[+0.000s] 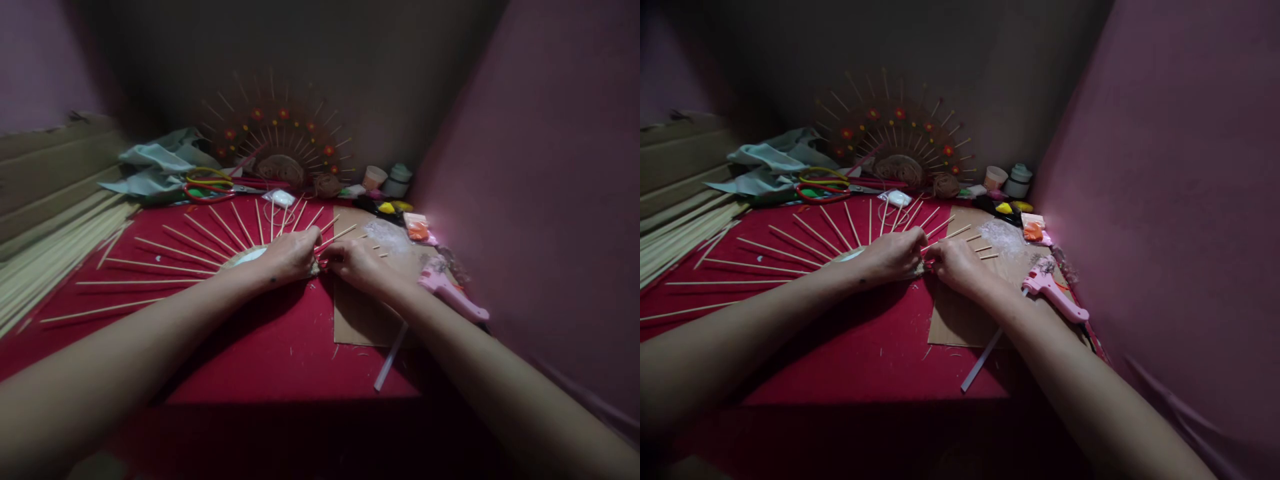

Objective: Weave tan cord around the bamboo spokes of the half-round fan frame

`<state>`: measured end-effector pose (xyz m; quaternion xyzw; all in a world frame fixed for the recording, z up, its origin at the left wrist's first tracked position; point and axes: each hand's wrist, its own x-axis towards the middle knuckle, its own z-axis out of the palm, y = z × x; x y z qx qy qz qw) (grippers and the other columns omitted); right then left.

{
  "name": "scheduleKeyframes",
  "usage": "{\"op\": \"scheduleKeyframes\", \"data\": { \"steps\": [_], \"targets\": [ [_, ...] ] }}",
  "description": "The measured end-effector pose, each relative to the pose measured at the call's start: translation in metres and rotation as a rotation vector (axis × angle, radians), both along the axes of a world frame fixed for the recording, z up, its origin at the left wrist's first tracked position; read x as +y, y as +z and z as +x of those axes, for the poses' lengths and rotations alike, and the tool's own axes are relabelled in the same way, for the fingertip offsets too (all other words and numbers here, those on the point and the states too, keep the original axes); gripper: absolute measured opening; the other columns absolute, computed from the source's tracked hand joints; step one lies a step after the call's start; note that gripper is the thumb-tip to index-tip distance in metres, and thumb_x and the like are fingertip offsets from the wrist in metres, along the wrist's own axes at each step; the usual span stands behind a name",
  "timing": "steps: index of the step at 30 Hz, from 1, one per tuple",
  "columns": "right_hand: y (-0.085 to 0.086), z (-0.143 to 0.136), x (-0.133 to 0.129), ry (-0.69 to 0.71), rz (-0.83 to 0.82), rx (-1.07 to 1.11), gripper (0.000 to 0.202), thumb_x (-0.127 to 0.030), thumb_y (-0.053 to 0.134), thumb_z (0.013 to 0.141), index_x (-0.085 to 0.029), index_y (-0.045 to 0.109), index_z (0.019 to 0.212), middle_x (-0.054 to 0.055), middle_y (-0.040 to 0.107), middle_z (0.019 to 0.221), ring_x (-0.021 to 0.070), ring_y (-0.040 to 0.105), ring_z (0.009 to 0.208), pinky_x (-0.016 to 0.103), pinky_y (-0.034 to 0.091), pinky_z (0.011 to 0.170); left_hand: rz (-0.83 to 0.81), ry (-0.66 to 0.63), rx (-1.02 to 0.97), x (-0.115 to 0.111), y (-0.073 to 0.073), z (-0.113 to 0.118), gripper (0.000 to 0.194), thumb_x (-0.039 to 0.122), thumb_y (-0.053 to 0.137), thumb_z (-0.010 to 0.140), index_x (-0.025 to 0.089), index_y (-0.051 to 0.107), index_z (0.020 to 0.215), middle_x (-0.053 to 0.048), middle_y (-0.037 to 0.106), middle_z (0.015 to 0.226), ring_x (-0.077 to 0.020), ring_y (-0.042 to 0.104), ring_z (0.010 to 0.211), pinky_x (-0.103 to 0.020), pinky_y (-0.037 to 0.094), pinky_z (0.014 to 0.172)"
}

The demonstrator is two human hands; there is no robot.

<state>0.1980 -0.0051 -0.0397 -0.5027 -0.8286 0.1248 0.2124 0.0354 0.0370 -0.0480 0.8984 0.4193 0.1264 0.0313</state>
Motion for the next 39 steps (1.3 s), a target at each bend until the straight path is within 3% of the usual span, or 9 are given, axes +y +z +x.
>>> {"op": "scheduleKeyframes", "data": {
  "steps": [14,28,39],
  "targets": [
    [-0.007,-0.001,-0.002,0.022,0.110,-0.055,0.025,-0.008,0.050,0.075,-0.018,0.069,0.086,0.007,0.066,0.090,0.0165,0.059,0.081,0.026,0.041,0.072,-0.074,-0.002,-0.090,0.005,0.000,0.000,0.023,0.025,0.050,0.076,0.016,0.051,0.098,-0.007,0.063,0.080,-0.0173,0.057,0.069,-0.027,0.038,0.058],
    [-0.002,-0.008,-0.009,0.030,0.086,-0.157,0.028,-0.007,0.045,0.078,-0.018,0.069,0.089,0.009,0.065,0.090,0.0163,0.056,0.079,0.028,0.039,0.068,-0.041,0.014,-0.083,0.002,-0.002,0.001,0.024,0.027,0.047,0.078,0.016,0.052,0.100,-0.008,0.064,0.083,-0.0199,0.058,0.071,-0.028,0.037,0.058],
    [0.001,-0.014,-0.001,-0.016,0.070,-0.218,0.024,-0.007,0.048,0.074,-0.017,0.068,0.084,0.008,0.064,0.084,0.0155,0.055,0.075,0.027,0.036,0.066,-0.138,0.035,-0.352,0.013,-0.003,-0.006,0.019,0.016,0.049,0.073,0.013,0.058,0.089,-0.005,0.063,0.081,-0.0158,0.056,0.073,-0.026,0.040,0.064]
  ]
}}
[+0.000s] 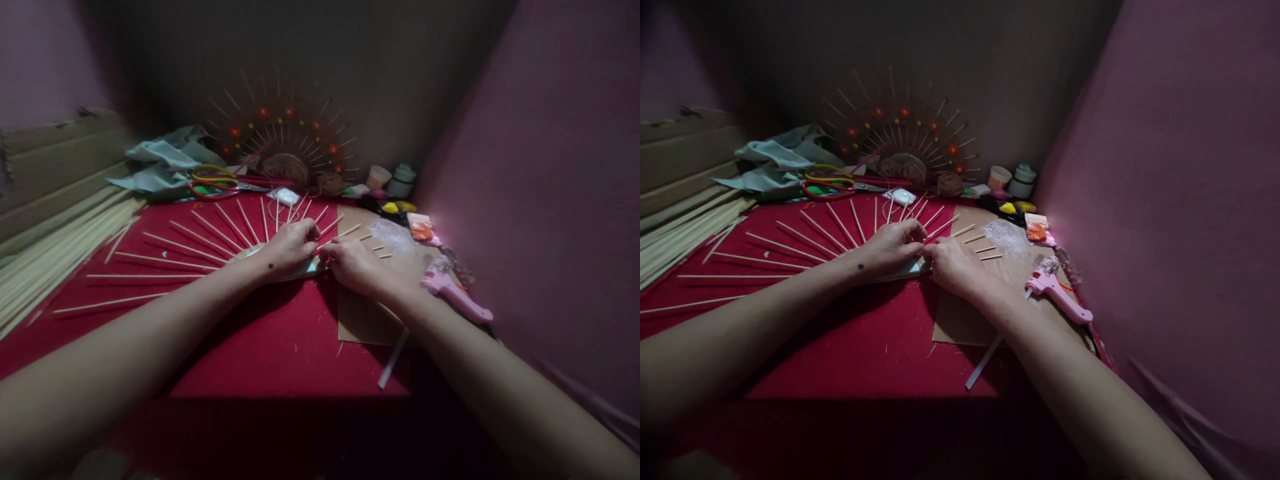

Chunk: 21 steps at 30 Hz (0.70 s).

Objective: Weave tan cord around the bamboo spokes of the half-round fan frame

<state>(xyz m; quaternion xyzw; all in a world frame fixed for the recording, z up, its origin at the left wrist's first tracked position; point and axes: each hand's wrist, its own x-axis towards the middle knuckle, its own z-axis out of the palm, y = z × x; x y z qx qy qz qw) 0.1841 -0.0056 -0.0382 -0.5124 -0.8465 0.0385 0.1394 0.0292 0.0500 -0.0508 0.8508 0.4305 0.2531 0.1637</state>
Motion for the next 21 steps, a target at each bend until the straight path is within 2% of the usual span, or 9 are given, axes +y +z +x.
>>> {"op": "scheduleKeyframes", "data": {
  "steps": [4,8,15,21],
  "targets": [
    [0.0038,-0.0019,0.0034,-0.004,-0.026,-0.030,0.025,-0.007,0.047,0.070,-0.017,0.068,0.080,0.008,0.064,0.078,0.0156,0.054,0.069,0.027,0.035,0.063,0.018,-0.012,0.037,-0.0011,-0.0005,0.0003,0.018,0.017,0.049,0.074,0.013,0.061,0.086,-0.005,0.062,0.076,-0.0160,0.054,0.068,-0.027,0.039,0.062],
    [0.0038,0.0003,0.0021,-0.017,-0.036,0.004,0.027,-0.007,0.048,0.069,-0.017,0.068,0.082,0.008,0.065,0.082,0.0156,0.054,0.071,0.027,0.036,0.065,0.021,-0.024,0.051,-0.0016,-0.0005,0.0009,0.020,0.017,0.048,0.074,0.012,0.062,0.087,-0.006,0.062,0.075,-0.0160,0.053,0.067,-0.027,0.039,0.061],
    [0.0019,0.0053,-0.0011,-0.058,-0.080,0.116,0.026,-0.007,0.049,0.074,-0.018,0.069,0.086,0.008,0.065,0.085,0.0154,0.056,0.077,0.028,0.037,0.069,0.008,-0.021,0.073,-0.0025,0.0022,0.0009,0.020,0.015,0.048,0.072,0.013,0.064,0.085,-0.006,0.063,0.075,-0.0159,0.054,0.066,-0.027,0.038,0.061],
    [0.0006,0.0034,0.0029,-0.051,-0.090,0.074,0.027,-0.005,0.048,0.070,-0.019,0.070,0.081,0.008,0.064,0.083,0.0156,0.055,0.074,0.028,0.037,0.067,0.020,-0.035,0.083,-0.0043,0.0035,0.0013,0.019,0.014,0.049,0.072,0.012,0.065,0.083,-0.006,0.064,0.074,-0.0158,0.055,0.067,-0.027,0.039,0.061]
  ]
}}
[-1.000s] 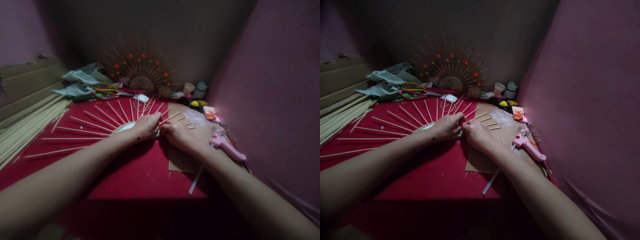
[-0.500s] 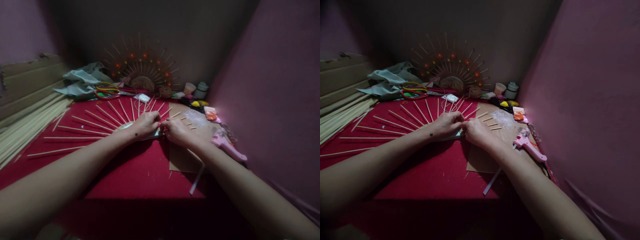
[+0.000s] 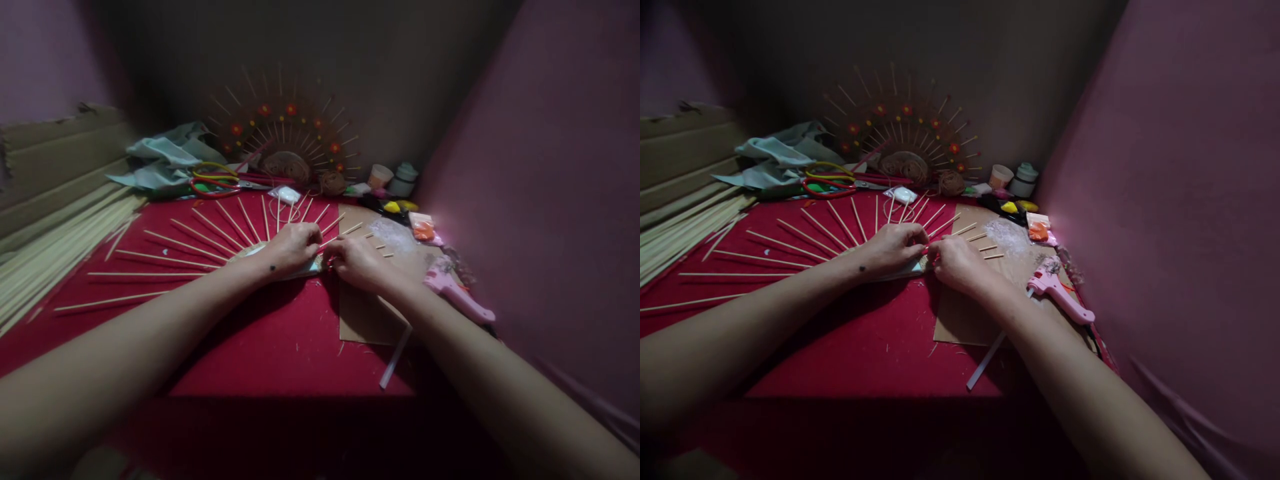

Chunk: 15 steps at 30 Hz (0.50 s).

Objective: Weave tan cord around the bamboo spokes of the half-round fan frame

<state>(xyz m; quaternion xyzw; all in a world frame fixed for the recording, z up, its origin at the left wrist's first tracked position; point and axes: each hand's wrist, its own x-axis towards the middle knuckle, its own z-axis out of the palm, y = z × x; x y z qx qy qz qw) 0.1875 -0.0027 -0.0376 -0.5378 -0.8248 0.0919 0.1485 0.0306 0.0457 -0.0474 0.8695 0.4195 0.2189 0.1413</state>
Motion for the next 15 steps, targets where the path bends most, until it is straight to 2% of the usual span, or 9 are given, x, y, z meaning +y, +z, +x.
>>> {"op": "scheduleKeyframes", "data": {
  "steps": [4,7,12,15],
  "targets": [
    [-0.002,-0.002,0.004,0.006,0.026,-0.038,0.027,-0.006,0.048,0.068,-0.019,0.069,0.079,0.008,0.063,0.078,0.0161,0.054,0.069,0.029,0.036,0.064,0.017,-0.004,0.006,0.001,-0.001,0.000,0.019,0.016,0.049,0.073,0.013,0.065,0.082,-0.006,0.064,0.074,-0.0155,0.055,0.067,-0.026,0.039,0.060],
    [-0.003,-0.001,0.005,-0.038,0.079,0.017,0.025,-0.008,0.047,0.070,-0.017,0.066,0.082,0.008,0.064,0.073,0.0164,0.053,0.066,0.029,0.035,0.062,0.033,-0.009,-0.005,0.003,-0.004,-0.001,0.019,0.015,0.049,0.072,0.013,0.065,0.082,-0.006,0.064,0.075,-0.0153,0.055,0.067,-0.026,0.039,0.062],
    [-0.002,0.007,0.005,-0.186,0.167,0.253,0.028,-0.004,0.047,0.069,-0.014,0.054,0.093,0.006,0.062,0.077,0.0150,0.054,0.068,0.027,0.038,0.061,0.049,-0.034,-0.026,0.004,-0.007,-0.002,0.020,0.013,0.048,0.072,0.013,0.065,0.081,-0.006,0.064,0.077,-0.0152,0.055,0.070,-0.027,0.040,0.065],
    [0.001,0.012,0.002,-0.298,0.240,0.424,0.015,-0.008,0.051,0.071,-0.016,0.050,0.084,0.003,0.059,0.073,0.0123,0.053,0.062,0.025,0.039,0.056,0.047,-0.034,-0.020,0.003,-0.007,-0.001,0.018,0.014,0.048,0.073,0.013,0.065,0.080,-0.006,0.064,0.076,-0.0152,0.055,0.070,-0.027,0.040,0.064]
  ]
}}
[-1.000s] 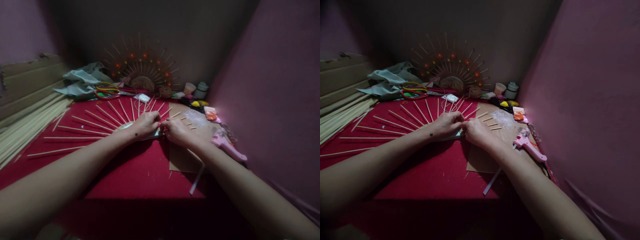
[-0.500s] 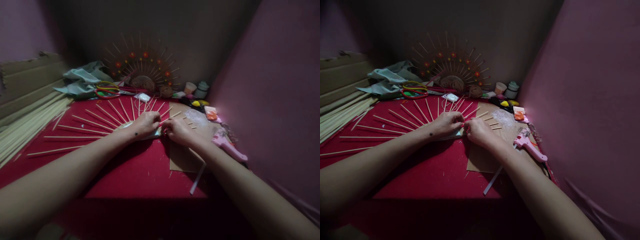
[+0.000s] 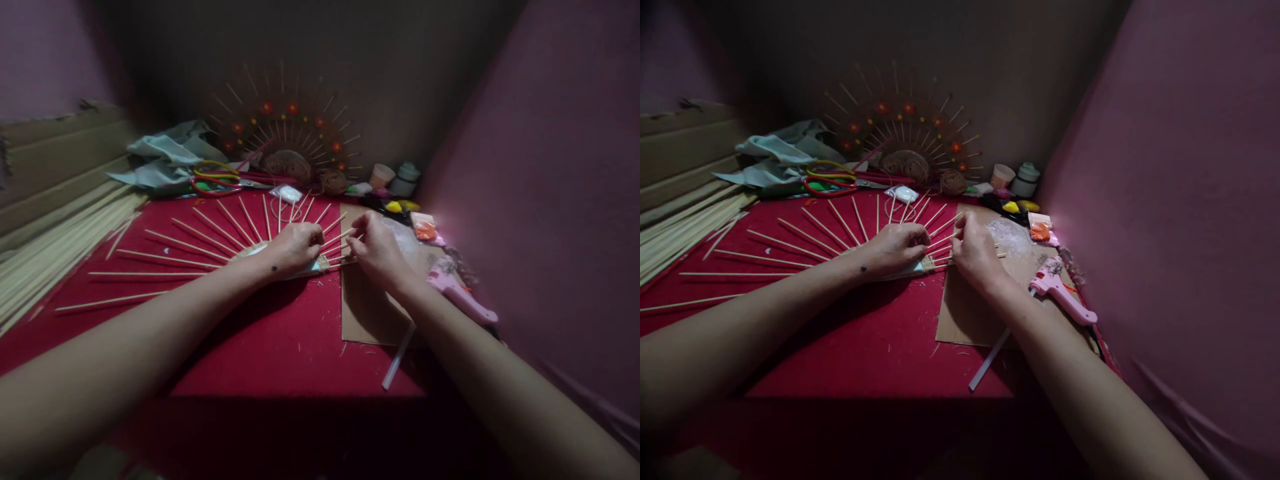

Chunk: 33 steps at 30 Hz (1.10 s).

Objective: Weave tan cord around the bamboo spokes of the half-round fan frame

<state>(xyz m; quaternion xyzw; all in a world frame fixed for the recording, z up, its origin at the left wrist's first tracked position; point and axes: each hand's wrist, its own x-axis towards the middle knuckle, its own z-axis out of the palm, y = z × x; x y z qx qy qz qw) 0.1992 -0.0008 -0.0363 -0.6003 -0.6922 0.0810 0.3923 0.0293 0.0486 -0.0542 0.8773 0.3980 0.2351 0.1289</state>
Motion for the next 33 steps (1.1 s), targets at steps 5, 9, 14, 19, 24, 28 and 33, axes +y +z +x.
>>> {"op": "scheduleKeyframes", "data": {
  "steps": [5,9,14,19,24,28,33],
  "targets": [
    [0.016,-0.004,-0.023,0.011,-0.241,0.439,0.013,-0.020,0.056,0.077,-0.018,0.048,0.067,-0.003,0.053,0.051,0.0079,0.048,0.038,0.020,0.033,0.036,-0.022,-0.029,0.030,-0.003,0.008,-0.004,0.016,0.022,0.050,0.076,0.014,0.064,0.081,-0.005,0.062,0.075,-0.0145,0.053,0.067,-0.026,0.038,0.062],
    [0.015,-0.011,-0.045,0.150,-0.632,0.825,0.018,-0.026,0.059,0.076,-0.019,0.047,0.065,-0.002,0.057,0.048,0.0102,0.053,0.036,0.019,0.034,0.030,0.033,-0.182,0.166,-0.011,0.016,-0.014,0.025,0.035,0.054,0.077,0.016,0.060,0.092,-0.007,0.059,0.086,-0.0170,0.052,0.073,-0.027,0.039,0.062],
    [-0.002,-0.013,-0.050,0.197,-0.707,1.084,0.015,-0.023,0.058,0.076,-0.019,0.046,0.068,0.000,0.061,0.050,0.0114,0.057,0.039,0.019,0.036,0.031,0.291,-0.154,0.459,-0.040,0.023,-0.015,0.020,0.021,0.045,0.082,0.012,0.057,0.095,-0.014,0.057,0.090,-0.0232,0.051,0.079,-0.034,0.037,0.068],
    [-0.010,-0.009,-0.047,0.173,-0.741,1.163,0.013,-0.024,0.057,0.078,-0.018,0.049,0.069,0.000,0.061,0.051,0.0104,0.056,0.039,0.019,0.037,0.032,0.358,-0.069,0.646,-0.064,0.025,-0.004,0.025,0.009,0.036,0.084,0.008,0.057,0.099,-0.018,0.058,0.089,-0.0250,0.053,0.075,-0.036,0.036,0.065],
    [-0.009,-0.013,-0.051,0.215,-0.768,1.209,0.015,-0.025,0.055,0.079,-0.017,0.050,0.067,0.001,0.061,0.050,0.0103,0.056,0.039,0.018,0.037,0.032,0.496,-0.002,0.644,-0.063,0.016,0.000,0.024,0.014,0.037,0.085,0.009,0.056,0.098,-0.017,0.057,0.087,-0.0270,0.053,0.076,-0.037,0.036,0.065],
    [-0.011,-0.017,-0.057,0.268,-0.797,1.252,0.018,-0.027,0.054,0.080,-0.017,0.048,0.067,0.001,0.062,0.050,0.0104,0.057,0.039,0.017,0.037,0.031,0.640,0.076,0.635,-0.059,0.009,0.001,0.029,0.014,0.033,0.086,0.008,0.056,0.102,-0.018,0.057,0.089,-0.0283,0.053,0.078,-0.039,0.038,0.066],
    [-0.017,-0.016,-0.063,0.303,-0.798,1.299,0.023,-0.033,0.063,0.075,-0.016,0.049,0.068,0.001,0.062,0.051,0.0106,0.058,0.038,0.016,0.040,0.031,0.751,0.057,0.582,-0.054,0.013,0.002,0.035,0.014,0.033,0.087,0.007,0.054,0.114,-0.016,0.058,0.092,-0.0275,0.053,0.081,-0.039,0.040,0.069]
  ]
}}
